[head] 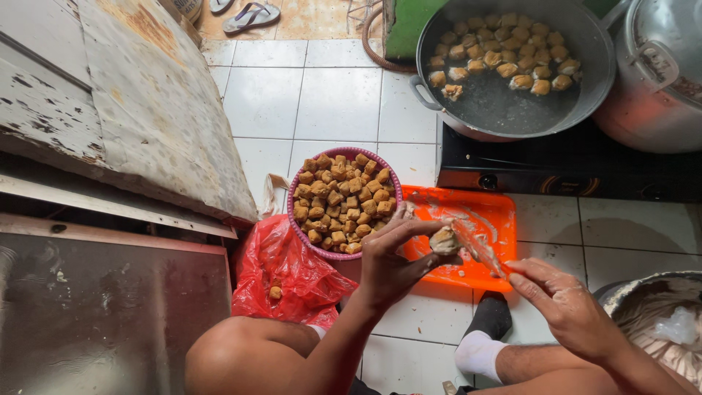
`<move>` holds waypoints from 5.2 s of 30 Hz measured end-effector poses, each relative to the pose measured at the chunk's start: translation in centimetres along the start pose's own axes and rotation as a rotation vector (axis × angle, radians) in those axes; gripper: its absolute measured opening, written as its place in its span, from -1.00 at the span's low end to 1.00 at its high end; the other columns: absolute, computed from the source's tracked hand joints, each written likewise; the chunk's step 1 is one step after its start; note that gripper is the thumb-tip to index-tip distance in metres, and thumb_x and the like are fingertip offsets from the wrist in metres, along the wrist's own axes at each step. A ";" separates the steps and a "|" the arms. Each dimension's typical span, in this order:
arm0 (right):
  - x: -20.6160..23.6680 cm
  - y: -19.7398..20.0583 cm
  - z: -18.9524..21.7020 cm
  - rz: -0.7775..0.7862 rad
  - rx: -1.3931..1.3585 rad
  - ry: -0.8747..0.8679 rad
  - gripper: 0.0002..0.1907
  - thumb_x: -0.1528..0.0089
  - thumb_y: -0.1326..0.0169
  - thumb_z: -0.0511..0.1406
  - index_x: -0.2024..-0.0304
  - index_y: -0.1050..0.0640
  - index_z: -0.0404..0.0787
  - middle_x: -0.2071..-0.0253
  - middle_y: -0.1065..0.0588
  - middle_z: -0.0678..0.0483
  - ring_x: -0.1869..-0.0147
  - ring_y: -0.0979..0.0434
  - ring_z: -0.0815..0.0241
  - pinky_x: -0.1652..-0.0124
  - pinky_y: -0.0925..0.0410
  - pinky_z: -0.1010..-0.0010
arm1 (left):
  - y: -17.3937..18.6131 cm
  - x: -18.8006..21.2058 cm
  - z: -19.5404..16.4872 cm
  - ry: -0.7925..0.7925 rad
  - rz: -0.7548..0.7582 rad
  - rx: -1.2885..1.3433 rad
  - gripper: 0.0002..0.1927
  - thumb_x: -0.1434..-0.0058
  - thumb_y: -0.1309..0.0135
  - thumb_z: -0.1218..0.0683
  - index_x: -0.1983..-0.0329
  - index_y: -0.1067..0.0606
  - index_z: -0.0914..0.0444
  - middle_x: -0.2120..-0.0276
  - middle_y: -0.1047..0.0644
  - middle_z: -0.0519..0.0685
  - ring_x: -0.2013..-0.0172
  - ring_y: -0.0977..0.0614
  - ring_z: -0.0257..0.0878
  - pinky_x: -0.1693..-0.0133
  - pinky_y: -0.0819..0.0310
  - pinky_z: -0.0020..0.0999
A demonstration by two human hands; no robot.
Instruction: The person sits on the floor and coats fried tofu cubes with batter. They take tofu pieces from a large bowl, spread batter on them with an orange spatula on a tray, and drop the coated pieces into a pot of hot liquid on a portable stove.
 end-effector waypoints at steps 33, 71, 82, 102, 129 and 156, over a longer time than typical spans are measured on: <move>0.7 2.9 -5.4 0.024 -0.815 -0.328 -0.52 -0.43 0.27 -0.17 -0.05 -0.42 -0.51 0.50 -0.21 0.06 0.52 -0.06 0.27 0.50 -0.07 0.43 | -7.4 -5.4 26.3 0.845 -0.289 0.585 -0.32 -0.45 0.38 -0.21 -0.51 -0.10 0.25 -0.37 -0.34 0.13 -0.26 -0.49 -0.03 -0.24 -0.35 -0.04; -18.7 -27.0 -28.8 -0.096 -0.780 -0.787 -0.75 -0.40 0.09 -0.21 0.08 -0.50 -0.26 0.48 -0.36 0.14 0.56 -0.20 0.35 0.53 -0.14 0.48 | 1.5 18.5 31.7 0.580 0.011 -0.967 -0.31 -0.34 0.00 -0.05 -0.54 -0.16 0.06 -0.42 -0.28 0.08 -0.43 -0.27 -0.01 -0.37 -0.07 0.05; -20.1 -28.3 -28.5 0.098 -1.232 -0.672 -0.76 -0.43 0.09 -0.11 0.14 -0.43 -0.13 0.60 -0.19 0.24 0.65 -0.05 0.44 0.60 -0.01 0.57 | 1.5 18.6 31.8 0.589 0.009 -0.952 -0.32 -0.35 0.00 -0.05 -0.53 -0.16 0.06 -0.41 -0.29 0.07 -0.42 -0.28 -0.03 -0.35 -0.08 0.05; -12.7 -0.3 -13.3 0.192 -0.377 -0.401 -0.63 -0.45 0.21 -0.07 0.15 -0.36 -0.26 0.44 -0.28 0.11 0.51 -0.18 0.31 0.55 -0.09 0.46 | 4.7 16.7 33.5 0.640 -0.213 -0.750 -0.70 -0.24 -0.19 0.02 0.02 -0.48 0.20 0.07 -0.54 0.00 -0.05 -0.52 -0.02 -0.11 -0.34 -0.08; -3.3 0.2 -10.5 0.097 -0.623 -0.207 -0.78 -0.43 -0.04 -0.28 0.09 -0.43 -0.36 0.56 -0.20 0.14 0.63 -0.10 0.35 0.63 -0.06 0.44 | 2.6 12.7 28.8 0.455 -0.549 0.013 -0.83 -0.35 0.01 0.18 0.04 -0.51 0.28 0.13 -0.48 -0.09 0.16 -0.65 -0.30 0.07 -0.63 -0.31; -0.1 -0.2 -3.0 -0.149 -0.232 0.112 -0.80 -0.24 -0.18 -0.36 0.11 -0.58 -0.32 0.34 -0.57 0.15 0.27 -0.49 0.46 0.26 -0.42 0.55 | -12.5 7.8 5.4 0.760 0.012 0.856 -0.70 -0.34 -0.16 0.20 -0.08 -0.41 0.35 0.09 -0.56 -0.04 0.09 -0.59 -0.33 0.02 -0.51 -0.40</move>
Point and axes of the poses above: each hand's wrist, its own x-axis away from the middle knuckle, its own y-axis out of the back of the hand, z = x × y, the point moved 8 cm from there along -x, towards the middle knuckle
